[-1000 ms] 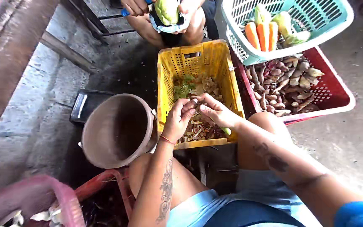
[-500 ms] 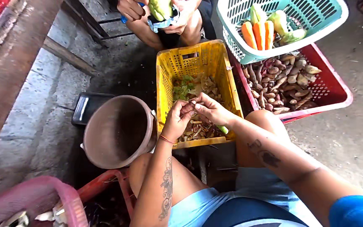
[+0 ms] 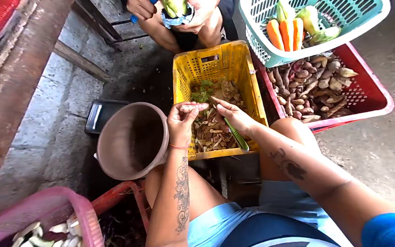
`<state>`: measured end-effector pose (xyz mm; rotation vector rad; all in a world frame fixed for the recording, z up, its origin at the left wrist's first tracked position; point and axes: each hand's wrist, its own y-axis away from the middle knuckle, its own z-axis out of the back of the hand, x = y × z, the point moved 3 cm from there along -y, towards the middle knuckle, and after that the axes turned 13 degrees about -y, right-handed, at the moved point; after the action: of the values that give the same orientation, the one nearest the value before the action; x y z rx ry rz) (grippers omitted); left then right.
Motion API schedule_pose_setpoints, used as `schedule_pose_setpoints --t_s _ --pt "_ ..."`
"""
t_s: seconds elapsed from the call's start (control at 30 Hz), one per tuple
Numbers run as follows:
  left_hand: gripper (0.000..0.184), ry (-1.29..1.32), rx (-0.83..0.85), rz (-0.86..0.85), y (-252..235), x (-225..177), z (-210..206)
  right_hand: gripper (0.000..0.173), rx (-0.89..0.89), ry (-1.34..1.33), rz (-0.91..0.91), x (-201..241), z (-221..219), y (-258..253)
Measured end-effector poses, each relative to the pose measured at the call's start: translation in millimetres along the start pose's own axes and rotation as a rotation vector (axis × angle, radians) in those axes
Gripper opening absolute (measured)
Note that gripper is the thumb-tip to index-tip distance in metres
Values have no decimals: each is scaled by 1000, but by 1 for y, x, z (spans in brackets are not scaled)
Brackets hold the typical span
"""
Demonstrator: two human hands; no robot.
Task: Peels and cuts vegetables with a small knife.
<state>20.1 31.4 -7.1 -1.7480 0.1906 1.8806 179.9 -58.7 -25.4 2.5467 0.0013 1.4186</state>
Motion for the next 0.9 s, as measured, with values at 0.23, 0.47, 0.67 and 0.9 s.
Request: schedule_pose_setpoints --t_s 0.23,0.47,0.67,0.9 --pt "33 210 -23 76 0 -2 -7 54 79 -26 -13 -1 2 2" --pt "33 115 -17 29 3 -4 -12 50 141 27 52 3 -2 4" --pt "38 98 18 -22 4 -5 -15 44 129 65 130 1 0 3" --pt "39 -59 60 -280 5 -5 -13 40 111 24 132 1 1 5"
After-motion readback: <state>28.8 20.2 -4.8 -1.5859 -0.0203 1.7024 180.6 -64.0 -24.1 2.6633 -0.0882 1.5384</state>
